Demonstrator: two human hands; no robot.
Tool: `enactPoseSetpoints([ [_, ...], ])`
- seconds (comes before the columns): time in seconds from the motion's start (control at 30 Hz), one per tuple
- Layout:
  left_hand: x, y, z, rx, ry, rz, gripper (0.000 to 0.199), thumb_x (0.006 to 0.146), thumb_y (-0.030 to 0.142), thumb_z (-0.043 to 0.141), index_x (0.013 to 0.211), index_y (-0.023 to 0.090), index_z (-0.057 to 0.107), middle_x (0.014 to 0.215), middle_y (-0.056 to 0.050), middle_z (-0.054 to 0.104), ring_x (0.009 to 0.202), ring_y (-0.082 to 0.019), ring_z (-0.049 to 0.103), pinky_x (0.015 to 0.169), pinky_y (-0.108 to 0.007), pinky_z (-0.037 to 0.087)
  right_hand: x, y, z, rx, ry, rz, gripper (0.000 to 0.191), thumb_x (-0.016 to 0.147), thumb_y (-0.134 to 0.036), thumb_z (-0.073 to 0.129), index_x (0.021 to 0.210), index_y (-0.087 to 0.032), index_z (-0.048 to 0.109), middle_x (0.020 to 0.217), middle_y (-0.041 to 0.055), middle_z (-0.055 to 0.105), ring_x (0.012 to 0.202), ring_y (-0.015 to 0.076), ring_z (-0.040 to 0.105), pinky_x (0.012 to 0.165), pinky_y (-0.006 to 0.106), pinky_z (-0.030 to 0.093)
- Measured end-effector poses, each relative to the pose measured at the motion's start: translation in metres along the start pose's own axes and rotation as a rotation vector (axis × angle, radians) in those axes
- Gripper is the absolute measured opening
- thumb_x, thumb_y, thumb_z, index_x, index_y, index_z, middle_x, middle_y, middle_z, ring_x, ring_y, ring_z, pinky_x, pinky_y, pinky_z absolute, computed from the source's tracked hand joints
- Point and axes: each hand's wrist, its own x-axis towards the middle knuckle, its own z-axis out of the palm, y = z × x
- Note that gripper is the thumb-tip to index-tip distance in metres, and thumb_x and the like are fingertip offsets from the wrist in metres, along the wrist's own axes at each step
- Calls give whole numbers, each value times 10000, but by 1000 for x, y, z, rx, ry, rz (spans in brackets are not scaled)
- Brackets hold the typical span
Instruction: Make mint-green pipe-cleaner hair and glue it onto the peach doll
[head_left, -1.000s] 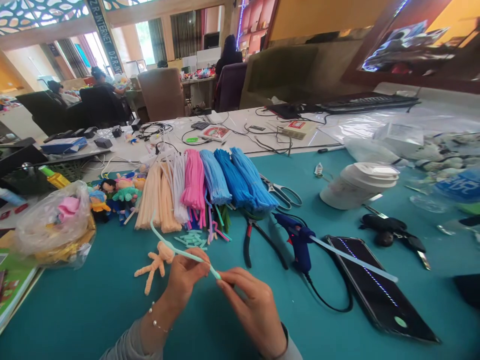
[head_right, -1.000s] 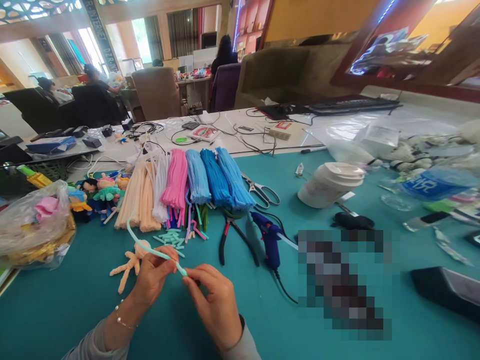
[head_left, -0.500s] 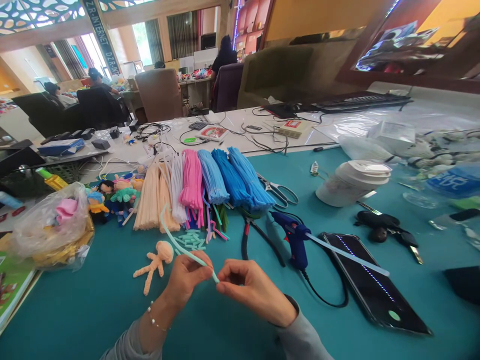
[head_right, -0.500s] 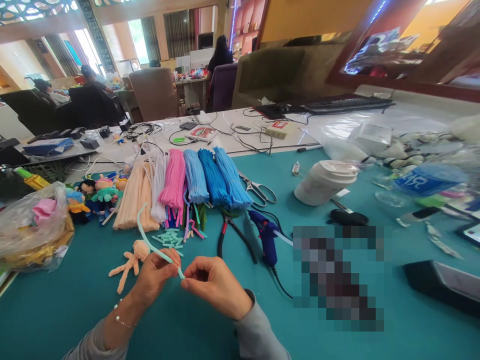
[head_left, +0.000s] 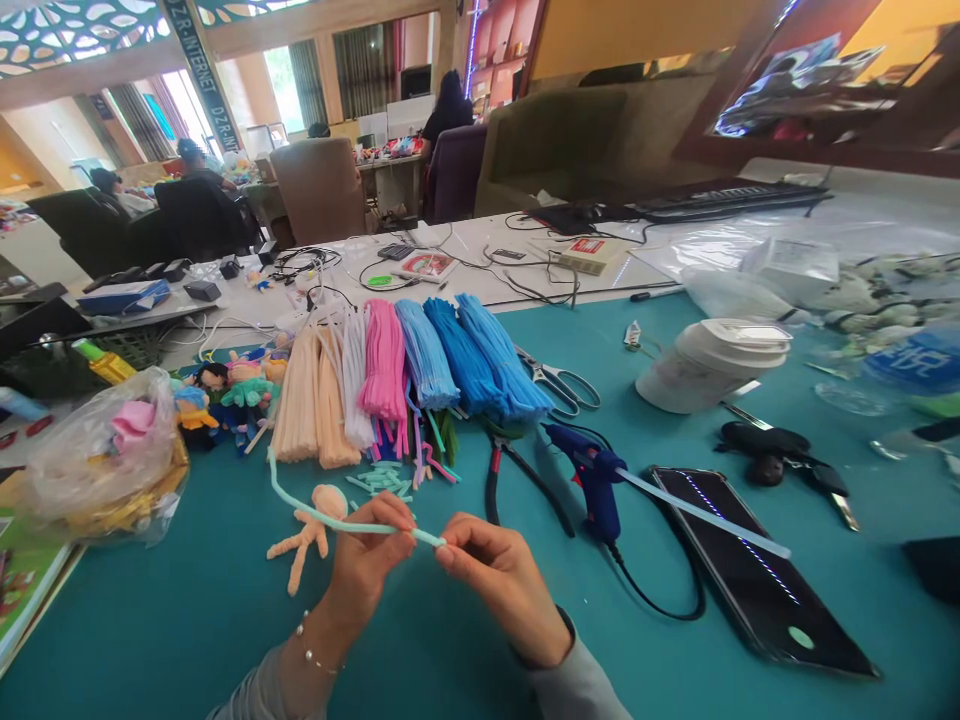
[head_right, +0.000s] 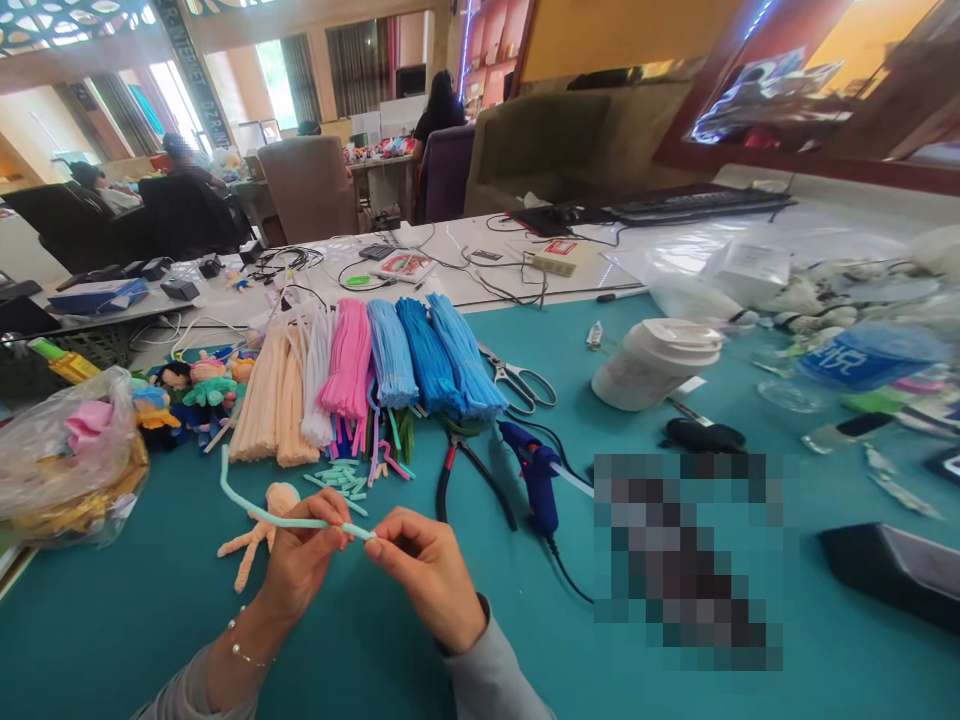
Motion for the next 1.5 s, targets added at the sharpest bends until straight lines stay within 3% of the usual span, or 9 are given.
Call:
enactPoseSetpoints([
  [0.6,-15,-17,9,26,92,-8,259,708,353,769,607,188,596,654,25,504,603,-121,464,578,-274,386,-3,13,21,200,224,-124,387,723,-504,707,537,-184,593,575,-20,477,535,122,427,541,267,399],
  [0.73,-14,-13,13,23,103,-19,293,720,392,746,603,185,574,648,17,505,609,-131,476,594,-287,397,-3,14,21,192,237,-134,372,735,-480,705,537,-183,599,571,-17,490,541,129,444,547,273,405],
  [0.87,-9,-3,15,-58,119,22,344,704,535,702,744,205,616,645,19,524,531,-117,459,549,-290,396,-3,14,19,169,226,-133,350,713,-457,734,529,-182,620,562,-12,514,547,132,455,545,270,398],
  [0.97,-6,0,15,-42,143,29,375,716,558,679,643,203,585,564,26,489,532,-126,456,566,-296,399,-3,14,19,166,219,-130,333,702,-436,750,524,-182,630,555,-15,515,538,124,442,531,259,382],
  [1.07,-7,-3,12,69,164,-10,394,731,467,712,518,187,533,526,24,476,558,-130,454,577,-285,379,-3,16,18,174,233,-127,326,710,-418,747,521,-180,628,558,-17,514,545,122,447,531,254,370],
  [1.17,-10,-9,10,132,148,-95,312,714,415,744,568,177,605,558,23,516,565,-123,448,564,-272,363,-3,19,17,190,272,-127,320,720,-407,739,524,-181,623,560,-24,496,547,119,437,530,252,357],
  [1.5,-13,-6,18,148,83,-199,334,642,441,779,544,159,630,517,29,531,516,-106,427,506,-249,335,-3,21,20,237,318,-109,281,683,-391,766,525,-188,653,556,-26,486,555,119,429,538,253,369],
])
